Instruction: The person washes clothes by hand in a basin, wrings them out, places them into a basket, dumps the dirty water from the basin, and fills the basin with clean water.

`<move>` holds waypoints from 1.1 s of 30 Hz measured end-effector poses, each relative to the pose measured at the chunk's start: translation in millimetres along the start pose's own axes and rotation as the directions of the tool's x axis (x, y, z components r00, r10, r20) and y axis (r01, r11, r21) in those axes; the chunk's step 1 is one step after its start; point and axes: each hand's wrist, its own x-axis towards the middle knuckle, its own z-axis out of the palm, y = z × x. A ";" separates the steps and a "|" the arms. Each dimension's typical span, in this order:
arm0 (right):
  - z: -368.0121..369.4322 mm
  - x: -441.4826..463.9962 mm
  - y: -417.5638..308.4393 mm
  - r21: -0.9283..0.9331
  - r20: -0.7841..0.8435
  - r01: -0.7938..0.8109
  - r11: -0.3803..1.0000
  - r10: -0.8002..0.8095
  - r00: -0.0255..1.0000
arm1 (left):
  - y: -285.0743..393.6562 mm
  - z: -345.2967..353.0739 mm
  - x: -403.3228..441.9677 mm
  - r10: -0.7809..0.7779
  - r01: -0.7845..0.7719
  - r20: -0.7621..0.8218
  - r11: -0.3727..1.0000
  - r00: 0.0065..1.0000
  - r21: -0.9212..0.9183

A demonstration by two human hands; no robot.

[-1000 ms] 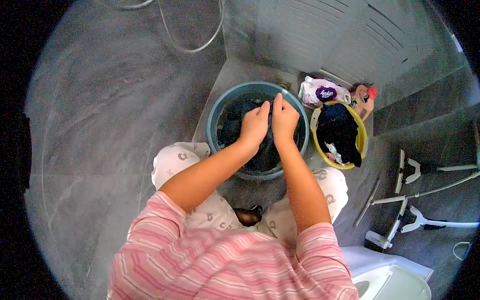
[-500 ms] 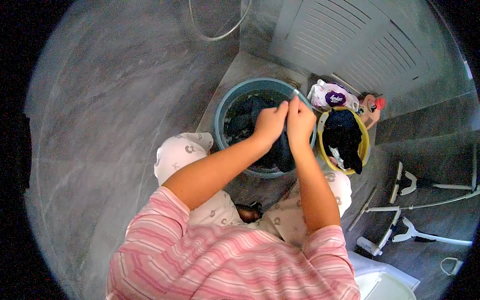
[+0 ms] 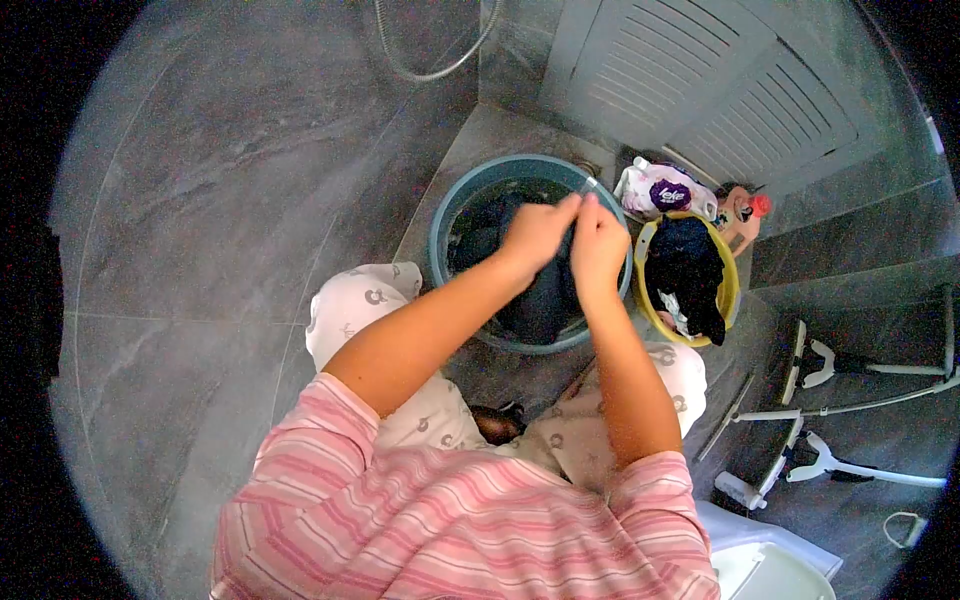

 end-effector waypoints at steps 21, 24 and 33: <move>-4.7 -39.2 -25.3 0.064 0.082 0.249 0.966 -0.254 0.964 | -1.2 -12.0 4.0 -0.172 0.181 0.061 0.888 0.983 -0.422; -4.7 -8.0 4.3 -0.110 0.008 0.133 0.985 -0.133 0.991 | 0.8 8.3 -17.7 -0.166 0.157 -0.014 0.954 0.986 -0.256; -12.4 -17.0 -17.8 -0.032 0.034 0.233 0.972 -0.231 0.972 | 1.8 -3.5 -5.7 -0.182 0.133 -0.053 0.861 0.982 -0.492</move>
